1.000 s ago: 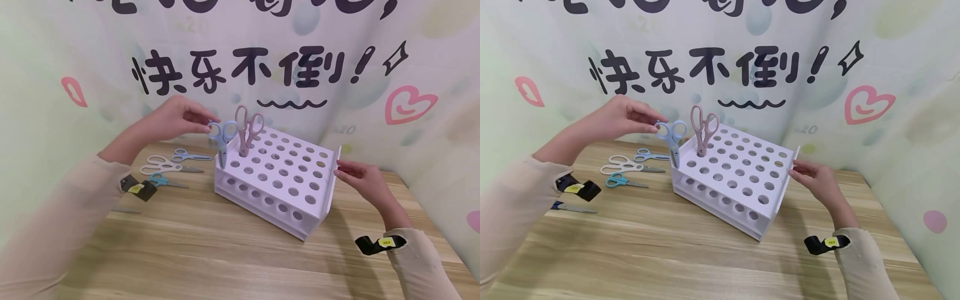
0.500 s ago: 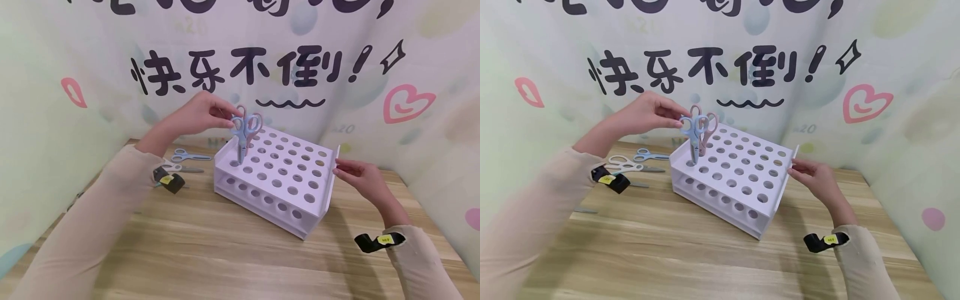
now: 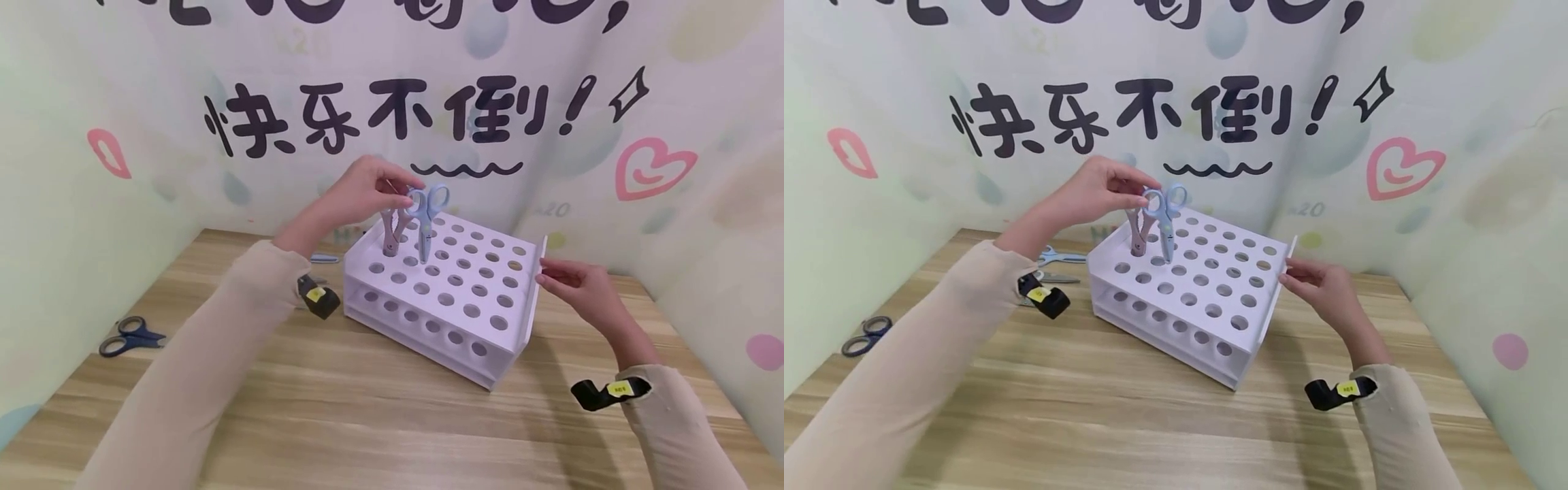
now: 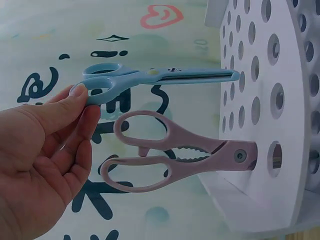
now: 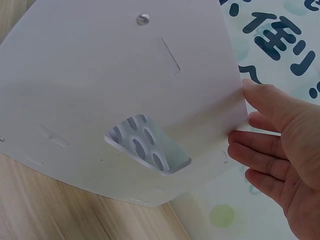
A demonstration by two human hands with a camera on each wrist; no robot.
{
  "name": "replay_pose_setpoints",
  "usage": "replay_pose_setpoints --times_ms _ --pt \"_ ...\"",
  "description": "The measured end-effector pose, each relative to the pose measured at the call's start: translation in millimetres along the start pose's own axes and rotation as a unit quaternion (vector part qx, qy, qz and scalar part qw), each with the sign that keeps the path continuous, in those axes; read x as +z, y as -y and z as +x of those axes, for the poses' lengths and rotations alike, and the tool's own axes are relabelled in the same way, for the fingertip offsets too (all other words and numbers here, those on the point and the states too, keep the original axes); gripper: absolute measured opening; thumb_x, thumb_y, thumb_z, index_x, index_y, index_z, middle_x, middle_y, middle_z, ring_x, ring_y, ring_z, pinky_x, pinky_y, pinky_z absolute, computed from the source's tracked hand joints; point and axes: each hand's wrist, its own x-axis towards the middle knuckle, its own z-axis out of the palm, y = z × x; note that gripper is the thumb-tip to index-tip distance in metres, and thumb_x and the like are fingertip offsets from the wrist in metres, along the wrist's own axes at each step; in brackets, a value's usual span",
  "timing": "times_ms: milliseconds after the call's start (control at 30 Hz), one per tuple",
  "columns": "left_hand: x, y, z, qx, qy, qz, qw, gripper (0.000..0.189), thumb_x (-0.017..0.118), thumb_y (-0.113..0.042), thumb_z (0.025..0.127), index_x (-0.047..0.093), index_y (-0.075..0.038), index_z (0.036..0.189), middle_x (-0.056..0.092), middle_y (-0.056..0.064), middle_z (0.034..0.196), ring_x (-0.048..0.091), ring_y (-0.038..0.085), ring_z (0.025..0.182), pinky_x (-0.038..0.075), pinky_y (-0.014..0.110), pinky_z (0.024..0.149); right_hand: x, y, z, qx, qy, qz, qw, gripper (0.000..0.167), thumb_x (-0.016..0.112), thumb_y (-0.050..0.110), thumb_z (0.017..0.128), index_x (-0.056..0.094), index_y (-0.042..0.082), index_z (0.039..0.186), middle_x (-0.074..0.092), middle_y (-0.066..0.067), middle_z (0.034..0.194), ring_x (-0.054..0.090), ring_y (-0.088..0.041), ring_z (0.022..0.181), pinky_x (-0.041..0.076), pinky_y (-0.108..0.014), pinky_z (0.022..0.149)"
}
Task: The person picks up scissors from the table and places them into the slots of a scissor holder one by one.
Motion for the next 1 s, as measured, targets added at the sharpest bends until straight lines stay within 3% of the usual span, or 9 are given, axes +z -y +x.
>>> replay_pose_setpoints --times_ms 233,567,867,1000 --pt "20.2 10.2 3.1 -0.009 -0.002 -0.011 0.9999 0.027 0.068 -0.001 0.081 0.067 -0.003 0.108 0.066 0.01 0.094 0.06 0.022 0.077 0.049 0.025 0.07 4 -5 -0.1 -0.006 0.003 0.004 1.0 0.049 0.065 0.026 0.086 0.055 -0.006 0.122 0.06 -0.024 0.111 0.058 0.008 0.082 0.048 -0.012 0.069" --pt "34.4 19.1 14.7 0.021 0.015 0.011 0.9996 0.024 0.067 0.001 0.08 0.069 -0.003 0.104 0.066 0.006 0.097 0.058 0.016 0.073 0.048 0.024 0.069 0 -3 0.4 -0.001 -0.003 0.001 1.0 0.049 0.064 0.027 0.087 0.054 -0.004 0.123 0.06 -0.024 0.112 0.057 0.009 0.083 0.047 -0.011 0.069" --pt "46.3 28.9 16.3 -0.025 0.029 0.03 0.9988 0.023 0.067 -0.003 0.082 0.07 -0.008 0.104 0.065 0.006 0.095 0.054 0.016 0.077 0.046 0.022 0.066 0 -3 -0.2 0.002 -0.006 0.004 1.0 0.049 0.064 0.026 0.087 0.054 -0.004 0.124 0.06 -0.024 0.112 0.057 0.01 0.082 0.047 -0.011 0.069" --pt "51.4 32.7 16.2 -0.032 0.027 0.025 0.9988 0.024 0.067 -0.001 0.081 0.071 -0.008 0.103 0.067 0.008 0.097 0.055 0.016 0.079 0.046 0.021 0.068 1 -3 -0.4 0.005 -0.006 0.005 1.0 0.049 0.064 0.027 0.087 0.054 -0.004 0.124 0.06 -0.024 0.112 0.056 0.01 0.082 0.047 -0.011 0.069"
